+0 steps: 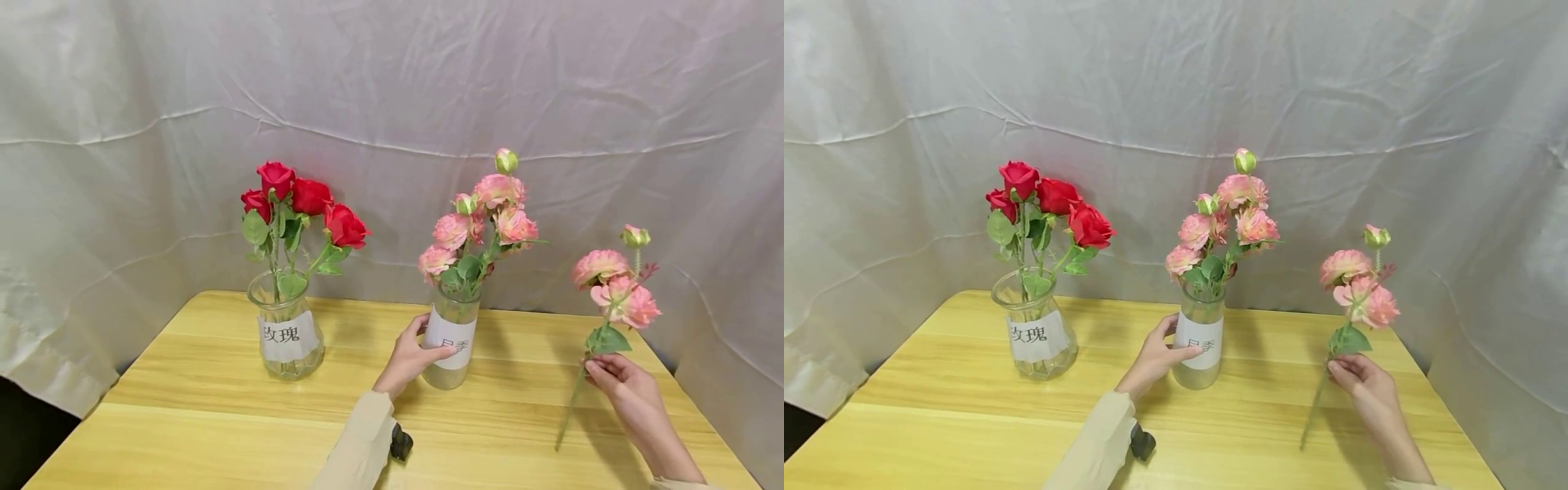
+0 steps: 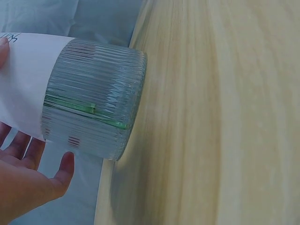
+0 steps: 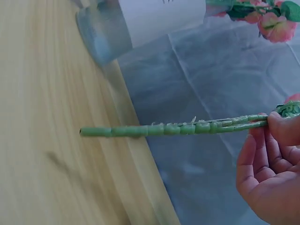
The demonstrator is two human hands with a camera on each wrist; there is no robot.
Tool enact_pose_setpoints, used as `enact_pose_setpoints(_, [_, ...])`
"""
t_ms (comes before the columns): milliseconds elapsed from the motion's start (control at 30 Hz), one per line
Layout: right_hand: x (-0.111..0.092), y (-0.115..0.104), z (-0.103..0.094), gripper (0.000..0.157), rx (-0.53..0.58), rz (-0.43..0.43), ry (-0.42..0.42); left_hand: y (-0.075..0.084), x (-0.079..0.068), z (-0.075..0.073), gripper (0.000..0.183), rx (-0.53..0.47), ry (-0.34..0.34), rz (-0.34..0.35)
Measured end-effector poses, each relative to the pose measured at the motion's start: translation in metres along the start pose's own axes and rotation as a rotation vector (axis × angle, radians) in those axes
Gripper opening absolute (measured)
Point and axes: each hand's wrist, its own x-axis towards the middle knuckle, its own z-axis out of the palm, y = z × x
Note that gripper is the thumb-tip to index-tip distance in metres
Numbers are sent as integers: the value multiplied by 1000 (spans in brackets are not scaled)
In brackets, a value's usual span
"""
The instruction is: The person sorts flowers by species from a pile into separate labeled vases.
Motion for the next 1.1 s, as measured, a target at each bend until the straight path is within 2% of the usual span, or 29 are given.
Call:
enact_pose_setpoints(167, [3, 1, 7, 34, 158, -33, -18, 0, 0, 1, 70, -1, 1, -1])
enact_pose_setpoints(300, [3, 0, 15, 34, 191, -46, -7, 0, 0, 2, 71, -3, 1, -4])
enact_pose_setpoints(600, [9, -4, 37, 39, 272, -50, 89, 2, -2, 1, 71, 4, 8, -5])
enact_pose_setpoints(867, [21, 0, 44, 35, 462, -130, 138, 2, -2, 2, 72, 10, 16, -8])
enact_pose_setpoints(967, [25, -5, 44, 31, 490, -160, 127, 2, -2, 2, 72, 12, 16, -8])
enact_pose_setpoints(1100, [30, -12, 44, 30, 450, -208, 136, 2, -2, 2, 72, 12, 16, -7])
